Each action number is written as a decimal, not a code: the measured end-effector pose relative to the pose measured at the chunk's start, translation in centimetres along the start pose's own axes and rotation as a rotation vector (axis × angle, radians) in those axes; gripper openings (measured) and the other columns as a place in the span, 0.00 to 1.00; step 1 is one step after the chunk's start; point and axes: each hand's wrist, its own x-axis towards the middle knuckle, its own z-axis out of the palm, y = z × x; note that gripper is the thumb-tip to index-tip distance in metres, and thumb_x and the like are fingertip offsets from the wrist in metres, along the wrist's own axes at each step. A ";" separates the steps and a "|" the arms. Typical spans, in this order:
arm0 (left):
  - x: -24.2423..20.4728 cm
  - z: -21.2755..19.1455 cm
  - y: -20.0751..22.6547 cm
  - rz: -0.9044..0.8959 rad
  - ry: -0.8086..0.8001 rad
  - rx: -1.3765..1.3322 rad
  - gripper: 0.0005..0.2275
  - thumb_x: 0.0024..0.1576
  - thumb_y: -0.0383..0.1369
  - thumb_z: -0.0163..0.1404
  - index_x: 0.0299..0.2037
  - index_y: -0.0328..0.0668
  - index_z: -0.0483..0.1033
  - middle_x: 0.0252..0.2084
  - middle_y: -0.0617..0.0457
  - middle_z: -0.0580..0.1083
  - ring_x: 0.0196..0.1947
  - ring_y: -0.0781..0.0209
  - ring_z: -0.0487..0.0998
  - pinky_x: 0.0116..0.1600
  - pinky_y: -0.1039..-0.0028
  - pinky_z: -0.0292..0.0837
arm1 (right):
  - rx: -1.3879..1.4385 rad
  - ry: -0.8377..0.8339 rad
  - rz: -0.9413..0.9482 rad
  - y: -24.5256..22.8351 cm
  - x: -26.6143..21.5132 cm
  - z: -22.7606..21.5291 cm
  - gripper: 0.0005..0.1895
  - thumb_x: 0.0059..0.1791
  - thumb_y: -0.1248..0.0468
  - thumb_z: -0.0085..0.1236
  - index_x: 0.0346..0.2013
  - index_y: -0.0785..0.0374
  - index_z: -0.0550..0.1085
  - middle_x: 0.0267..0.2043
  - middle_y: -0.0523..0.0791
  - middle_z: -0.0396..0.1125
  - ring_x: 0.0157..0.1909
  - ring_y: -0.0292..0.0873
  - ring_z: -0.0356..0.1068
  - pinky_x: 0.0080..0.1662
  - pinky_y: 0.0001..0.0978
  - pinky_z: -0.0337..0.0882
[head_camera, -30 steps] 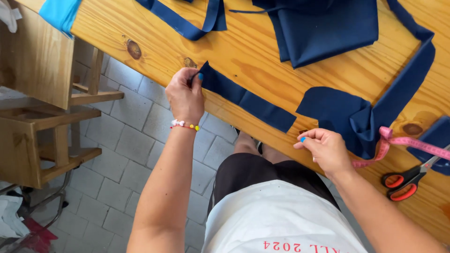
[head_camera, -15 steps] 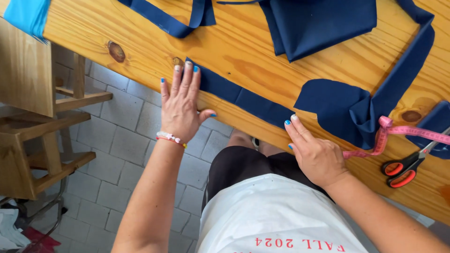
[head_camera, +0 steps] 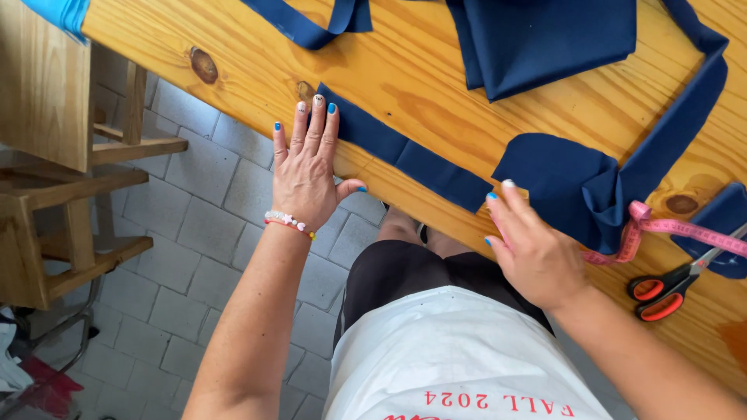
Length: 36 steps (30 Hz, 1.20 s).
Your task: The person cuts a strip of dark blue fabric using scissors on a wooden table. They then fold the cut piece and measure it with a pink measuring tape, adjusting the tape to check the dimensions.
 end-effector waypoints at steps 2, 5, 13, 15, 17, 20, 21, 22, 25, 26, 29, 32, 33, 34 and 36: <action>-0.4 -0.3 0.4 0.004 0.061 0.022 0.52 0.49 0.74 0.30 0.79 0.46 0.43 0.81 0.49 0.42 0.81 0.47 0.40 0.78 0.47 0.27 | 0.089 0.007 0.006 0.5 0.9 -3.2 0.32 0.47 0.54 0.62 0.66 0.57 0.70 0.68 0.47 0.64 0.55 0.50 0.73 0.53 0.40 0.73; -1.3 -0.7 2.2 0.042 0.104 0.002 0.51 0.52 0.74 0.31 0.78 0.43 0.48 0.80 0.46 0.45 0.80 0.44 0.42 0.78 0.44 0.33 | 0.127 -0.173 0.237 2.4 2.5 -7.7 0.38 0.43 0.51 0.68 0.63 0.69 0.70 0.62 0.55 0.67 0.63 0.55 0.67 0.64 0.46 0.66; -3.5 1.7 7.6 0.165 0.139 0.024 0.46 0.54 0.72 0.28 0.77 0.50 0.53 0.80 0.54 0.51 0.79 0.53 0.48 0.78 0.51 0.35 | 0.057 -0.334 0.641 10.0 6.3 -11.3 0.09 0.52 0.56 0.63 0.31 0.57 0.79 0.20 0.48 0.73 0.27 0.43 0.69 0.36 0.36 0.66; -3.2 1.5 7.8 0.004 0.123 0.061 0.48 0.47 0.73 0.48 0.77 0.64 0.52 0.80 0.48 0.48 0.79 0.51 0.48 0.76 0.48 0.45 | 0.377 -0.170 0.439 10.0 8.5 -11.3 0.15 0.53 0.62 0.69 0.47 0.68 0.74 0.26 0.46 0.57 0.27 0.40 0.53 0.29 0.35 0.54; -2.7 1.4 6.9 -0.078 0.150 0.035 0.48 0.49 0.73 0.45 0.77 0.58 0.51 0.80 0.46 0.48 0.80 0.49 0.47 0.76 0.47 0.38 | 0.298 -0.191 0.327 7.6 11.6 -12.0 0.08 0.56 0.64 0.62 0.49 0.64 0.77 0.30 0.45 0.65 0.32 0.41 0.60 0.37 0.34 0.59; -1.5 1.5 4.8 -0.232 0.171 0.043 0.52 0.49 0.74 0.44 0.78 0.49 0.49 0.80 0.48 0.47 0.80 0.49 0.45 0.77 0.45 0.34 | 0.177 -0.381 0.145 3.8 17.3 -12.4 0.09 0.55 0.61 0.57 0.46 0.52 0.82 0.35 0.39 0.76 0.36 0.40 0.72 0.45 0.32 0.66; -1.2 1.6 4.0 -0.300 0.163 0.082 0.54 0.48 0.74 0.47 0.78 0.46 0.48 0.80 0.51 0.46 0.80 0.51 0.44 0.77 0.44 0.36 | 0.135 -0.547 0.079 2.5 19.3 -12.3 0.09 0.50 0.57 0.57 0.40 0.45 0.84 0.36 0.33 0.79 0.36 0.38 0.75 0.45 0.30 0.68; -0.9 1.8 3.4 -0.316 0.163 0.079 0.54 0.48 0.74 0.47 0.78 0.46 0.48 0.80 0.51 0.46 0.80 0.51 0.44 0.77 0.44 0.36 | 0.129 -0.554 0.065 2.1 20.7 -10.7 0.09 0.50 0.57 0.57 0.40 0.45 0.84 0.36 0.33 0.79 0.36 0.38 0.75 0.45 0.30 0.68; -0.3 2.6 1.7 -0.311 0.149 0.001 0.53 0.49 0.75 0.41 0.78 0.45 0.48 0.81 0.51 0.45 0.80 0.48 0.41 0.77 0.42 0.31 | 0.230 -0.715 -0.074 0.6 24.8 -6.1 0.10 0.49 0.63 0.57 0.40 0.49 0.84 0.37 0.34 0.80 0.36 0.37 0.76 0.44 0.30 0.69; -0.2 2.8 1.4 -0.294 0.179 -0.048 0.53 0.49 0.75 0.38 0.78 0.45 0.47 0.81 0.50 0.45 0.81 0.48 0.42 0.78 0.44 0.33 | 0.288 -0.782 -0.135 -0.3 26.3 -4.9 0.10 0.48 0.63 0.59 0.39 0.48 0.85 0.30 0.34 0.78 0.30 0.34 0.70 0.39 0.28 0.66; -0.5 4.5 1.2 -0.324 0.358 -0.195 0.49 0.53 0.72 0.33 0.76 0.40 0.50 0.79 0.44 0.48 0.81 0.45 0.45 0.80 0.45 0.36 | 0.364 -0.907 -0.170 -3.0 30.4 -2.5 0.08 0.46 0.64 0.63 0.36 0.49 0.87 0.24 0.35 0.78 0.27 0.31 0.69 0.36 0.24 0.66; -2.3 6.2 2.8 -0.323 0.605 -0.306 0.41 0.59 0.66 0.28 0.70 0.37 0.60 0.73 0.40 0.59 0.76 0.41 0.57 0.79 0.46 0.43 | 0.261 -0.993 -0.165 -6.1 32.6 -1.6 0.05 0.45 0.62 0.65 0.33 0.50 0.86 0.26 0.35 0.80 0.30 0.30 0.74 0.40 0.23 0.70; -2.7 6.7 3.4 -0.280 0.726 -0.310 0.37 0.62 0.63 0.26 0.65 0.37 0.66 0.67 0.41 0.66 0.71 0.40 0.65 0.77 0.46 0.50 | 0.131 -0.998 -0.208 -7.0 33.3 -1.6 0.04 0.44 0.60 0.65 0.31 0.48 0.85 0.27 0.33 0.80 0.31 0.31 0.73 0.42 0.24 0.70; -3.0 7.2 4.2 -0.296 0.729 -0.312 0.37 0.62 0.63 0.26 0.65 0.37 0.66 0.67 0.41 0.66 0.71 0.40 0.65 0.77 0.46 0.50 | 0.123 -1.007 -0.219 -7.1 33.6 -1.1 0.04 0.44 0.60 0.65 0.31 0.48 0.85 0.27 0.33 0.80 0.31 0.31 0.73 0.42 0.24 0.70; -3.4 8.2 5.9 -0.114 0.777 -0.194 0.30 0.65 0.60 0.29 0.59 0.46 0.74 0.58 0.51 0.72 0.62 0.53 0.71 0.70 0.59 0.57 | 0.074 -1.023 -0.270 -7.2 34.1 -0.3 0.03 0.44 0.57 0.66 0.29 0.48 0.84 0.23 0.34 0.78 0.27 0.32 0.71 0.38 0.24 0.70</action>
